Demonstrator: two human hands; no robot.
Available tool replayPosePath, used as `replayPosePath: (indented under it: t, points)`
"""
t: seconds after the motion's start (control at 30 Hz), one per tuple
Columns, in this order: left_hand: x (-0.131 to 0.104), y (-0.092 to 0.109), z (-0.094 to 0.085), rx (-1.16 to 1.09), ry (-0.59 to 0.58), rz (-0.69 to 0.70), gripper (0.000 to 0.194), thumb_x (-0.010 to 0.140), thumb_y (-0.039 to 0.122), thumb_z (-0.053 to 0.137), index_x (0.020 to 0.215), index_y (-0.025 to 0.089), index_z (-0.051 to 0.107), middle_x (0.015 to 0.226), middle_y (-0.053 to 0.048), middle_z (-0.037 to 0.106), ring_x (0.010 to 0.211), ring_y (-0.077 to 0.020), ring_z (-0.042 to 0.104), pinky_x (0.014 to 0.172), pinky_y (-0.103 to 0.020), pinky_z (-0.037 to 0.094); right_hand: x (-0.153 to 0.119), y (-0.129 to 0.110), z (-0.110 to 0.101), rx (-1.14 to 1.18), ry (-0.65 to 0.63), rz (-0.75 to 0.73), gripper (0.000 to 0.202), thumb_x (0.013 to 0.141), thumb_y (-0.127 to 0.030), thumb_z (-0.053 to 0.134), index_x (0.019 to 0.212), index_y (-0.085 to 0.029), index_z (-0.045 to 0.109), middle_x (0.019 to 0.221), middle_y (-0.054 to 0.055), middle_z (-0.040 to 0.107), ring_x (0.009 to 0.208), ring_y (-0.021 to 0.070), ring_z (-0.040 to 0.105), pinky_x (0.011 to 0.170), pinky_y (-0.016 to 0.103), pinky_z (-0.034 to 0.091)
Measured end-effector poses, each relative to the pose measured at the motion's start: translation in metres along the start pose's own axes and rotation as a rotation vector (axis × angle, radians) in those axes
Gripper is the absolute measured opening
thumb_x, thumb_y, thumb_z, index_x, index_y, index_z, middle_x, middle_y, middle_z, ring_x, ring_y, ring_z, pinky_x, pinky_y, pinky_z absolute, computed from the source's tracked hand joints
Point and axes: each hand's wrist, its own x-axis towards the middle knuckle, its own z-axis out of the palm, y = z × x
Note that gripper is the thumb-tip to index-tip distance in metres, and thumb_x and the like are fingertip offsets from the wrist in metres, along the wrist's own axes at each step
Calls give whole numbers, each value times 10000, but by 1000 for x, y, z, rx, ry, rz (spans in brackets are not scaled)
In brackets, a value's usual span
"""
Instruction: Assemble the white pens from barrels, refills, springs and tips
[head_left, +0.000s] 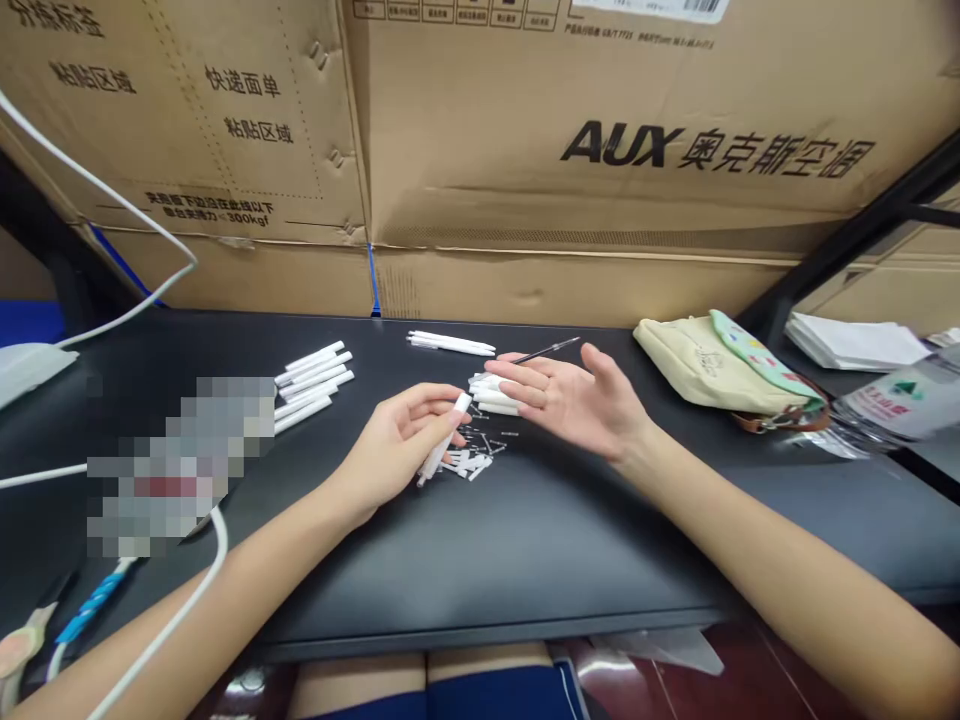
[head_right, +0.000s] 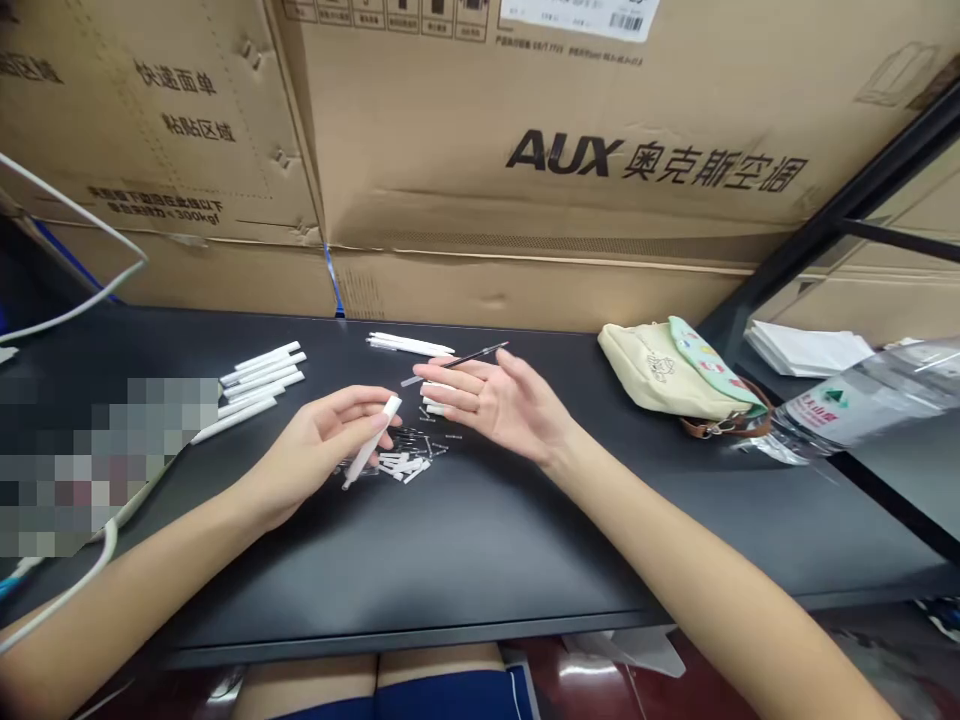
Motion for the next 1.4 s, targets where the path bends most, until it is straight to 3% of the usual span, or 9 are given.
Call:
replayPosePath:
  t: [0.1, 0.27, 0.4, 0.6, 0.93, 1.0, 1.1, 1.27, 1.4]
  points:
    - [-1, 0, 2, 22, -62, -2, 315, 736, 327, 701, 976, 134, 636, 903, -72, 671, 702, -134, 624, 641, -251, 523, -3, 8, 9, -84, 70, -92, 284, 722, -410, 707, 881, -175, 693, 958, 78, 739, 827, 185, 711, 682, 252, 559]
    - [-1, 1, 6, 44, -79, -25, 306, 729, 322, 709, 955, 123, 656, 895, -77, 689, 700, -141, 632, 698, -281, 527, -4, 16, 19, -144, 251, -206, 336, 761, -452, 674, 692, -124, 652, 553, 49, 690, 413, 138, 627, 460, 231, 508]
    - [-2, 1, 7, 52, -97, -28, 314, 722, 331, 715, 955, 126, 671, 876, -82, 705, 701, -149, 641, 694, -277, 524, -5, 15, 19, -141, 274, -242, 404, 744, -521, 660, 657, -127, 641, 502, 41, 660, 368, 131, 591, 412, 228, 478]
    - [-3, 0, 7, 101, -163, -20, 240, 723, 316, 710, 889, 143, 705, 705, -53, 698, 654, -151, 637, 701, -283, 514, -6, 20, 21, -234, 48, -33, 430, 758, -541, 632, 762, -114, 686, 532, 35, 652, 389, 121, 577, 462, 258, 496]
    - [-4, 0, 6, 66, -197, -10, 262, 729, 283, 708, 947, 148, 653, 785, -64, 701, 701, -162, 661, 706, -280, 507, -6, 26, 21, -347, -58, 6, 429, 767, -417, 660, 1094, -141, 643, 545, -41, 570, 387, 72, 486, 435, 228, 459]
    - [-3, -1, 4, 43, -188, -19, 333, 710, 251, 725, 1014, 157, 627, 803, -50, 687, 698, -159, 664, 664, -261, 503, -5, 22, 16, -389, -7, -24, 446, 773, -443, 637, 1108, -149, 625, 580, -35, 574, 398, 75, 484, 440, 235, 451]
    - [-2, -2, 2, -41, -127, -37, 423, 686, 213, 747, 1081, 176, 599, 848, -33, 671, 711, -157, 673, 643, -243, 506, -1, 10, 3, -596, 90, -120, 318, 759, -415, 649, 931, -147, 648, 639, -13, 585, 455, 80, 495, 477, 239, 443]
    - [-3, 3, 2, -171, -39, -76, 353, 659, 219, 777, 976, 161, 634, 817, -37, 680, 730, -166, 670, 694, -279, 540, -2, -3, -10, -1233, -117, -164, 36, 731, -174, 625, 763, -161, 639, 698, 8, 607, 593, 113, 535, 572, 239, 417]
    - [-5, 9, 4, -217, -33, -84, 296, 673, 234, 773, 940, 156, 672, 858, -47, 670, 750, -159, 659, 698, -273, 549, -5, 0, -4, -1468, -193, -183, 142, 710, -63, 521, 733, -167, 616, 663, 6, 579, 599, 118, 502, 585, 237, 394]
